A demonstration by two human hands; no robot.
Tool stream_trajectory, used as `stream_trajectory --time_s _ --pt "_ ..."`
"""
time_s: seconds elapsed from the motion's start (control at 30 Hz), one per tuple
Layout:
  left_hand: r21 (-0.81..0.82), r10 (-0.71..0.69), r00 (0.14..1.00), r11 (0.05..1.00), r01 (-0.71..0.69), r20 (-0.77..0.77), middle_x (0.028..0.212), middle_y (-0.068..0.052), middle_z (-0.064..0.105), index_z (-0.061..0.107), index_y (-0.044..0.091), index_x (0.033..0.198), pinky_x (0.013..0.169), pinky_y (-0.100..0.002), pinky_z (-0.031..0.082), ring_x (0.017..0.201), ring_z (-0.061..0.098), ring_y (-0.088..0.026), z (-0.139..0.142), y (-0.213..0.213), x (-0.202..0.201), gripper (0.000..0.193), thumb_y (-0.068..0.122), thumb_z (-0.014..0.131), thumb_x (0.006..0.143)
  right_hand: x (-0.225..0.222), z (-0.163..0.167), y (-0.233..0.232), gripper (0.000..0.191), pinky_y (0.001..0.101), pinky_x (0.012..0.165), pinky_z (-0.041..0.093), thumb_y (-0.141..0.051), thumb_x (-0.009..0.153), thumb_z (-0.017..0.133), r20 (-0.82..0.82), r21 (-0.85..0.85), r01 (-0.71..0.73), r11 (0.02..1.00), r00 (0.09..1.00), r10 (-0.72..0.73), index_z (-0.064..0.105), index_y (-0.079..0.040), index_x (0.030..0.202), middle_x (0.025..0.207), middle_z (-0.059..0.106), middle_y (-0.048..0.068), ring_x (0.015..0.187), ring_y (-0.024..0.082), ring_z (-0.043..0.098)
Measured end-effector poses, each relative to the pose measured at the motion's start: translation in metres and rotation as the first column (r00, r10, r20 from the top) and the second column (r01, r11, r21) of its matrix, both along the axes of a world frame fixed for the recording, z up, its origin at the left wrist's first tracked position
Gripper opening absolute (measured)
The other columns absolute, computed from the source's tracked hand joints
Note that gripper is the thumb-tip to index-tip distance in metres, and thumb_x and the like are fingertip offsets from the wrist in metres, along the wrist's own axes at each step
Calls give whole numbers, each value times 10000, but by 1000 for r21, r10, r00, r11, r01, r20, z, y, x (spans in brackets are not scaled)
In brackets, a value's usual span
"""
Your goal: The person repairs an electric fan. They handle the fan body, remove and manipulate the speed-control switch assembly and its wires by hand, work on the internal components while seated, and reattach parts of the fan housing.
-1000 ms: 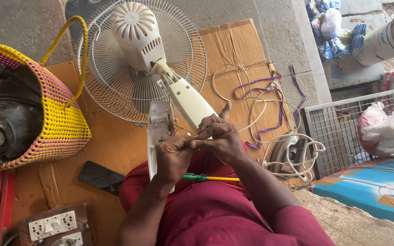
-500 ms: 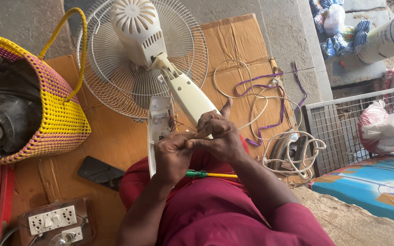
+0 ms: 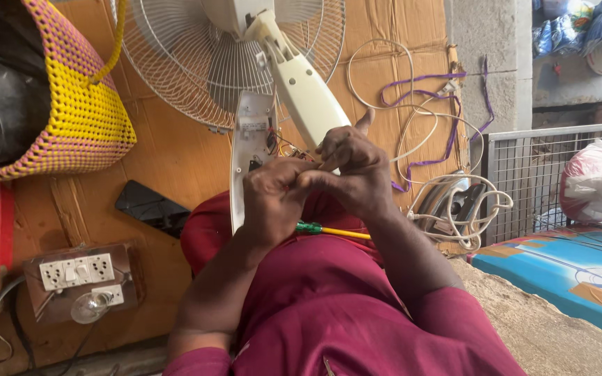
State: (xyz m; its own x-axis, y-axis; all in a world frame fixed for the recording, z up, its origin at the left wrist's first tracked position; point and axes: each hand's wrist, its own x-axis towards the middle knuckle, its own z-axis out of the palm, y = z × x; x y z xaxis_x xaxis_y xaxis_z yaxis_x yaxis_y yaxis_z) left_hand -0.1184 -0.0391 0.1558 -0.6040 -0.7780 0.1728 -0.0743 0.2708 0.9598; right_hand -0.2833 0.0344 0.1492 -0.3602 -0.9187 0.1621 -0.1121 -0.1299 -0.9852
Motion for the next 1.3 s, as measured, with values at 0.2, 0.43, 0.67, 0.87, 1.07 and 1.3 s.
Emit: stream_trajectory --time_s 0.2,0.43,0.67,0.87,1.07,1.3 --pt "344 116 990 935 -82 -78 887 -66 773 784 20 977 724 -232 578 798 701 -94 -26 6 -8 163 83 864 849 -34 10 -1 159 353 1008 554 -27 963 801 553 -172 72 982 833 36 653 -82 941 999 640 53 986 174 639" --pt "589 22 982 802 93 -185 955 -32 762 781 -17 1061 728 -194 555 842 670 -48 -34 0 -4 173 85 793 923 -24 8 -3 391 316 1048 532 5 805 801 523 255 -284 924 845 115 697 -43 1179 1203 604 4 1153 154 633" --pt "226 -109 989 966 129 -100 1001 -70 735 744 24 1148 815 -243 566 923 701 -112 -11 -12 3 158 44 719 993 -14 -6 -10 168 319 988 517 -40 812 883 306 149 -172 974 944 120 782 -19 945 1037 662 44 1077 176 624" --pt "165 -28 1000 986 30 -14 891 -67 756 751 48 984 690 -278 578 792 715 -118 7 -16 1 24 69 758 976 -12 0 -7 203 329 994 507 -65 772 920 189 138 -111 984 978 84 738 -64 863 991 674 25 1080 170 627" --pt "142 -83 996 986 88 -45 992 -99 731 686 11 1055 731 -287 590 887 731 -152 14 -23 4 152 148 727 1003 -3 10 -13 207 329 986 511 -29 780 923 305 67 -93 993 950 68 746 -56 884 996 627 12 1031 151 595" --pt "23 -184 978 982 188 -100 1127 -139 748 721 4 1132 882 -325 596 1039 752 -208 12 -27 7 231 215 639 1087 -1 17 -16 252 291 942 504 -6 783 932 209 24 -98 995 974 91 700 -56 867 970 608 12 980 134 584"
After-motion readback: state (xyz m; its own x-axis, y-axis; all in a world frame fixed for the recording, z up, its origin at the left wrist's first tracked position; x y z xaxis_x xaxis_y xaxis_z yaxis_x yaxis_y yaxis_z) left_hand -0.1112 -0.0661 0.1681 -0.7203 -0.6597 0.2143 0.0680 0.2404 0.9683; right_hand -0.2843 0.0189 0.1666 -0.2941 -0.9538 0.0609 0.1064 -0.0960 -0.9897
